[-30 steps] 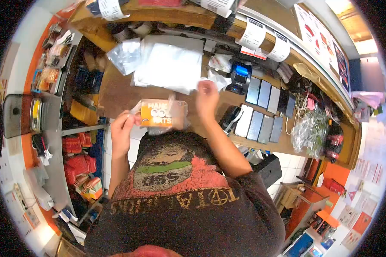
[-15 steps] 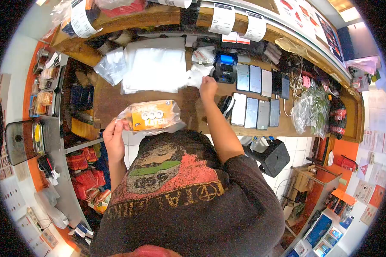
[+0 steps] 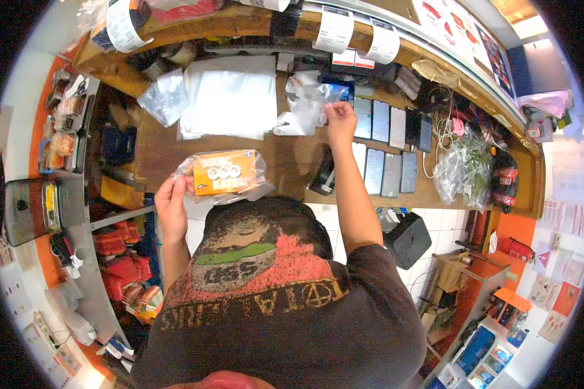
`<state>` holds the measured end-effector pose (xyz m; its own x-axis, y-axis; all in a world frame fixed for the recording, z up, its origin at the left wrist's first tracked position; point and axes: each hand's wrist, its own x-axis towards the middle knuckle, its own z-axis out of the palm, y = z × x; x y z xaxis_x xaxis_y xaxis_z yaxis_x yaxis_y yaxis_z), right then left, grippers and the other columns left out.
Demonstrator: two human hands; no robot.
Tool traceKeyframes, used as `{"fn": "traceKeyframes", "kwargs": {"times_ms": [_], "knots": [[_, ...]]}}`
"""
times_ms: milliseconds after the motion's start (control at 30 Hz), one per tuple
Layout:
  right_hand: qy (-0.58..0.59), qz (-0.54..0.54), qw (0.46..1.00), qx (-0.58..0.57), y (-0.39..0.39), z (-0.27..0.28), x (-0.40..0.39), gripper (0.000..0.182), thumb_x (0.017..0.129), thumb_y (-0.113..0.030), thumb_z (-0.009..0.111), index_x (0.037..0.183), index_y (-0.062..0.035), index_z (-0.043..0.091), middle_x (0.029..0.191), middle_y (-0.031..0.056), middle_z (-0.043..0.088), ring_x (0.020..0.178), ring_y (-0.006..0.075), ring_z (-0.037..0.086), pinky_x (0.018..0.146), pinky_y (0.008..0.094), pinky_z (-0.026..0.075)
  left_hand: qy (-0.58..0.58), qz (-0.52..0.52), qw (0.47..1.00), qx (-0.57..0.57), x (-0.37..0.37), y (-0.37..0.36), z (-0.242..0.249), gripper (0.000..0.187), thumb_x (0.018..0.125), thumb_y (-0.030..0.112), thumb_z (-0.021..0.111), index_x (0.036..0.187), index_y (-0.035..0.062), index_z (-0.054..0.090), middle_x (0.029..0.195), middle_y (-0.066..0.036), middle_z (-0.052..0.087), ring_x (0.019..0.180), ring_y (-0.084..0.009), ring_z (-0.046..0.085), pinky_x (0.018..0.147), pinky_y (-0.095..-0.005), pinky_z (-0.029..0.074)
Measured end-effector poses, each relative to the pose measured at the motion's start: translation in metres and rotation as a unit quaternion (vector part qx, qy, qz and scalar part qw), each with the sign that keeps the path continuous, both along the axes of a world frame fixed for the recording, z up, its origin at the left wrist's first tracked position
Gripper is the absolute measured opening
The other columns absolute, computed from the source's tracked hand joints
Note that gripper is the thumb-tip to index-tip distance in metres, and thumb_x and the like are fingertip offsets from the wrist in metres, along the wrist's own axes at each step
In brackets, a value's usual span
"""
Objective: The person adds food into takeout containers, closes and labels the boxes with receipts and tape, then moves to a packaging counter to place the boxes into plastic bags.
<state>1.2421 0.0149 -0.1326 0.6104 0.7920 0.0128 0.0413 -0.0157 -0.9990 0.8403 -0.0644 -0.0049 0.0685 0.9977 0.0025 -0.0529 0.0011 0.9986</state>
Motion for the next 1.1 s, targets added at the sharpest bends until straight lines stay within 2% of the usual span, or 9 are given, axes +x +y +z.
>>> {"fn": "traceKeyframes", "kwargs": {"times_ms": [167, 367, 433, 467, 567, 700, 767, 833, 1100], "knots": [[0.186, 0.033, 0.981, 0.053, -0.009, 0.038, 0.009, 0.009, 0.087, 0.001, 0.067, 0.093, -0.0059, 0.063, 0.082, 0.0006, 0.065, 0.07, 0.0083, 0.058, 0.063, 0.0214, 0.044, 0.006, 0.013, 1.0, -0.013, -0.001, -0.001, -0.002, 0.023, 0.099, 0.017, 0.058, 0.092, -0.0028, 0.067, 0.082, -0.002, 0.06, 0.079, -0.0093, 0.053, 0.077, -0.0251, 0.042], [0.256, 0.004, 0.965, 0.049, -0.016, 0.006, 0.022, 0.015, 0.088, -0.005, 0.058, 0.093, 0.0026, 0.069, 0.088, 0.008, 0.07, 0.077, 0.0142, 0.063, 0.069, 0.0276, 0.048, 0.009, 0.016, 1.0, -0.007, -0.003, 0.001, -0.002, 0.023, 0.099, 0.017, 0.058, 0.092, -0.003, 0.067, 0.082, -0.002, 0.059, 0.079, -0.0092, 0.053, 0.077, -0.0248, 0.042], [0.203, 0.075, 0.968, -0.125, -0.016, -0.019, 0.024, 0.017, 0.087, -0.009, 0.059, 0.092, 0.0021, 0.071, 0.085, 0.0082, 0.07, 0.073, 0.0144, 0.063, 0.066, 0.0286, 0.049, 0.006, 0.016, 1.0, -0.01, -0.004, 0.001, -0.004, 0.022, 0.099, 0.017, 0.058, 0.092, -0.003, 0.067, 0.081, -0.002, 0.059, 0.079, -0.0092, 0.053, 0.076, -0.0247, 0.041], [0.21, 0.075, 0.969, -0.103, -0.012, -0.045, 0.014, 0.02, 0.086, -0.015, 0.062, 0.088, 0.0017, 0.072, 0.078, 0.0065, 0.069, 0.066, 0.0139, 0.062, 0.059, 0.0298, 0.048, 0.002, 0.015, 1.0, -0.013, -0.004, 0.001, -0.005, 0.022, 0.099, 0.017, 0.058, 0.092, -0.003, 0.067, 0.081, -0.002, 0.058, 0.078, -0.0092, 0.053, 0.076, -0.0245, 0.041], [-0.305, -0.021, 0.928, -0.213, -0.001, -0.097, -0.02, 0.017, 0.082, -0.015, 0.066, 0.086, -0.0019, 0.075, 0.072, 0.0171, 0.07, 0.065, 0.0347, 0.067, 0.062, 0.0433, 0.052, -0.003, 0.014, 1.0, -0.013, -0.002, 0.001, -0.004, 0.022, 0.099, 0.017, 0.058, 0.092, -0.0031, 0.067, 0.081, -0.002, 0.058, 0.078, -0.0093, 0.053, 0.075, -0.0244, 0.041], [-0.35, -0.065, 0.897, -0.261, 0.014, -0.097, -0.043, 0.02, 0.078, -0.021, 0.073, 0.09, -0.005, 0.075, 0.079, 0.0205, 0.07, 0.074, 0.0384, 0.068, 0.07, 0.046, 0.052, 0.003, 0.018, 1.0, -0.016, -0.004, -0.001, -0.001, 0.022, 0.099, 0.017, 0.059, 0.092, -0.003, 0.067, 0.081, -0.002, 0.058, 0.078, -0.0094, 0.053, 0.075, -0.0244, 0.042], [-0.303, -0.195, 0.899, -0.249, 0.017, -0.114, -0.046, 0.022, 0.074, -0.02, 0.077, 0.089, -0.0043, 0.075, 0.08, 0.0204, 0.07, 0.075, 0.0395, 0.068, 0.07, 0.0469, 0.052, 0.02, 0.025, 0.999, -0.006, -0.006, -0.002, 0.0, 0.023, 0.099, 0.017, 0.059, 0.093, -0.0031, 0.067, 0.081, -0.002, 0.059, 0.078, -0.0093, 0.053, 0.076, -0.0247, 0.042], [-0.271, -0.16, 0.905, -0.287, 0.011, -0.099, -0.048, 0.025, 0.071, -0.023, 0.081, 0.083, -0.0026, 0.075, 0.095, 0.0155, 0.068, 0.086, 0.0359, 0.067, 0.074, 0.0444, 0.052, 0.021, 0.034, 0.999, -0.007, -0.007, -0.001, -0.001, 0.023, 0.099, 0.018, 0.059, 0.093, -0.0032, 0.067, 0.081, -0.002, 0.059, 0.078, -0.0093, 0.053, 0.076, -0.0247, 0.042], [-0.19, -0.115, 0.952, -0.211, -0.013, -0.079, -0.035, 0.021, 0.074, -0.017, 0.08, 0.085, -0.0007, 0.072, 0.078, 0.0143, 0.068, 0.077, 0.0325, 0.067, 0.074, 0.038, 0.052, 0.016, 0.027, 0.999, -0.027, -0.006, 0.003, -0.006, 0.024, 0.099, 0.018, 0.059, 0.092, -0.0037, 0.067, 0.08, -0.002, 0.059, 0.078, -0.0095, 0.054, 0.076, -0.0247, 0.042]]}}
